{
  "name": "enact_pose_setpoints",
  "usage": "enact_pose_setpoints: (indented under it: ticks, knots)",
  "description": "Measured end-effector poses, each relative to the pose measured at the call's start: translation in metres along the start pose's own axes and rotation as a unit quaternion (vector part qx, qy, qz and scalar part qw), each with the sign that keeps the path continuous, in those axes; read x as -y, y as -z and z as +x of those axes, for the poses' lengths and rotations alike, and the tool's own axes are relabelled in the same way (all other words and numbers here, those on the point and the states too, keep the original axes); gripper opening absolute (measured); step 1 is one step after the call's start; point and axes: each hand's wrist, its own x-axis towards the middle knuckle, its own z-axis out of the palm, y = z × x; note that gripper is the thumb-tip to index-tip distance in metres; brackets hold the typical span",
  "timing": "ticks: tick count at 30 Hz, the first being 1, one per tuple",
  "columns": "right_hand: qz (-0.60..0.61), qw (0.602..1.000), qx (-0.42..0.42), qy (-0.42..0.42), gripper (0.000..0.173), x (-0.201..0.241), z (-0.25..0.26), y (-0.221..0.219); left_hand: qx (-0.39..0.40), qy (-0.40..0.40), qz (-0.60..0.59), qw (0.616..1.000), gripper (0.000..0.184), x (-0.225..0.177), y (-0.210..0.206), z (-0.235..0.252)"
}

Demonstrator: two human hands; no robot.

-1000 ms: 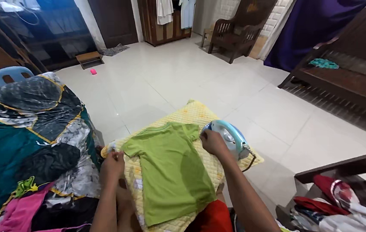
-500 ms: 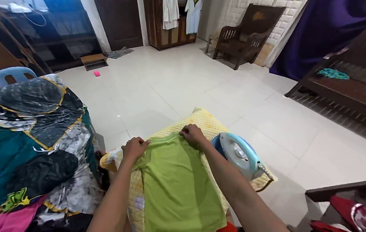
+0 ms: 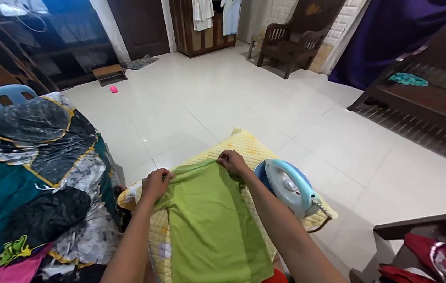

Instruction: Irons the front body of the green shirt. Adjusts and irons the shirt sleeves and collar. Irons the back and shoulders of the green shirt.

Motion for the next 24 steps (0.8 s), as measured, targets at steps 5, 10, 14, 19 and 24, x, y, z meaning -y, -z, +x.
enact_pose_setpoints:
  ticks: [5, 10, 14, 19, 24]
  knots:
    - [-0.05, 0.998, -0.027, 0.002, 0.036, 0.014, -0.009, 0.004, -0.029, -0.048, 0.063, 0.996, 0.048, -0.013, 0.005, 0.007]
    - [-0.161, 0.98, -0.114, -0.004, 0.051, 0.01, -0.011, -0.018, -0.072, -0.03, 0.117, 0.99, 0.044, 0.001, -0.02, 0.021]
    - [-0.201, 0.963, -0.181, -0.006, 0.05, 0.019, -0.02, -0.018, -0.195, -0.036, 0.125, 0.972, 0.041, -0.023, -0.024, 0.002]
    - [-0.171, 0.979, -0.111, 0.017, 0.043, 0.064, -0.068, -0.05, -0.186, -0.1, 0.087, 0.973, 0.037, -0.08, -0.061, -0.058]
    - [-0.221, 0.972, -0.041, -0.066, 0.075, 0.051, -0.078, -0.074, -0.065, 0.045, 0.135, 0.988, 0.082, -0.059, -0.085, -0.067]
